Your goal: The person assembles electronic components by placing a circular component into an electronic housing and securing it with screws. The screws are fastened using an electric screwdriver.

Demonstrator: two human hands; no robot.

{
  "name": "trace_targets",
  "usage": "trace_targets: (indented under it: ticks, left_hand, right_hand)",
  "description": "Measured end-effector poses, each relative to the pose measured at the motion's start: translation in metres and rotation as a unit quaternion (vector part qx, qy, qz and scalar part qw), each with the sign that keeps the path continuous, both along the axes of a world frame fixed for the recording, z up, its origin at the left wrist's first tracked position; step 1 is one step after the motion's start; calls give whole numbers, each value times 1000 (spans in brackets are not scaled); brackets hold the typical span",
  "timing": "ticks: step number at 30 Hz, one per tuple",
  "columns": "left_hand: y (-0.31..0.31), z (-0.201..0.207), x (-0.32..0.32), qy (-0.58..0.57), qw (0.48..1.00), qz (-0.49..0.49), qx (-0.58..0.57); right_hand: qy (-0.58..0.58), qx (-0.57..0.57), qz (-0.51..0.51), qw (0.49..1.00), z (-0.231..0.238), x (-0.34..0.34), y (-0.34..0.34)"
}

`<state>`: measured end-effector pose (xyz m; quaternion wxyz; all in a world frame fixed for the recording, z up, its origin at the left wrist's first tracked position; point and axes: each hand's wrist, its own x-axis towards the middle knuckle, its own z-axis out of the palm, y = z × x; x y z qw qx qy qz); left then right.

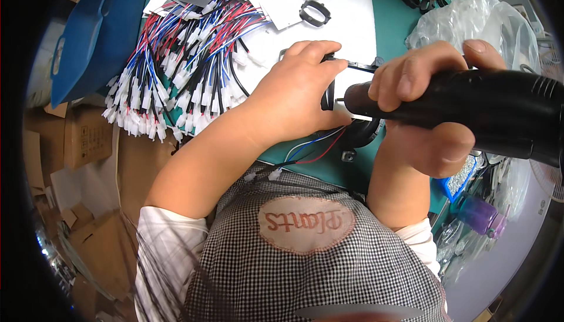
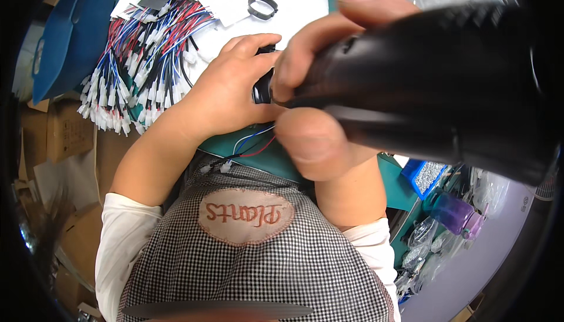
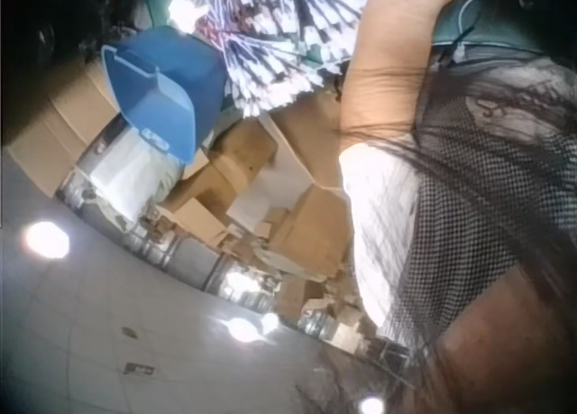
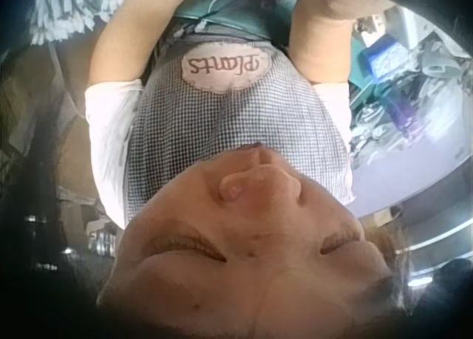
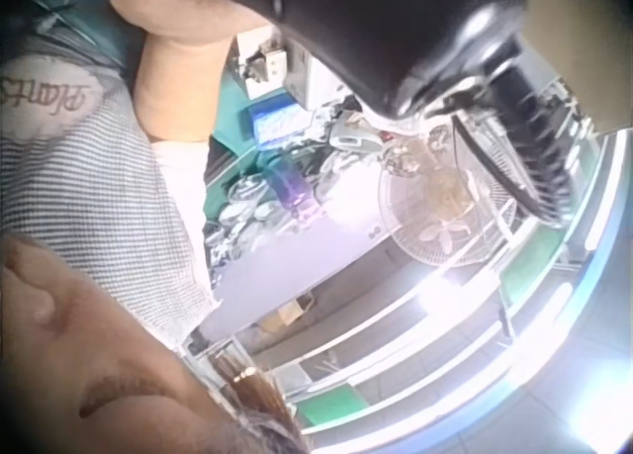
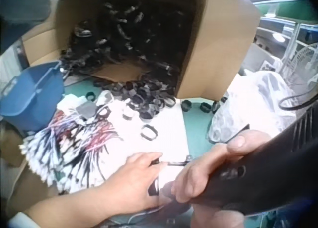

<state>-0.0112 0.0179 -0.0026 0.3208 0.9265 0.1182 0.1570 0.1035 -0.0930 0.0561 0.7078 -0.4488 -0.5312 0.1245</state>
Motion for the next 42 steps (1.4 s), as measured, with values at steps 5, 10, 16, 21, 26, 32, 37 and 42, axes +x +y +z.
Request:
trace_targets:
  ticks: [5, 10, 16, 21, 26, 32, 37, 42]
  left_hand:
    - [-1, -13, 5, -4, 1000, 8, -17]
    - [-1, -17, 3, -17, 999, -19, -36]
    - [-6, -10, -2, -23, 1000, 13, -7]
    - [-9, -7, -3, -15, 1000, 18, -16]
    - [-9, -5, -4, -15, 999, 30, -22]
    - [5, 15, -37, -78, 997, 25, -5]
    - [36, 40, -132, -23, 986, 19, -164]
    - [57, 17, -277, 139, 889, 74, -429]
  right_hand:
    - [-42, 77, 214, 973, -4, 16, 27]
    - [29, 42, 146, 988, -5, 6, 27]
    - [-4, 17, 67, 998, 0, -5, 17]
    - [40, 11, 33, 999, -6, -6, 5]
    - [134, 70, -2, 989, -8, -1, -7]
    - [142, 194, 62, 969, 28, 18, -58]
    - [140, 181, 99, 968, 21, 21, -62]
    - [159, 191, 87, 965, 9, 16, -56]
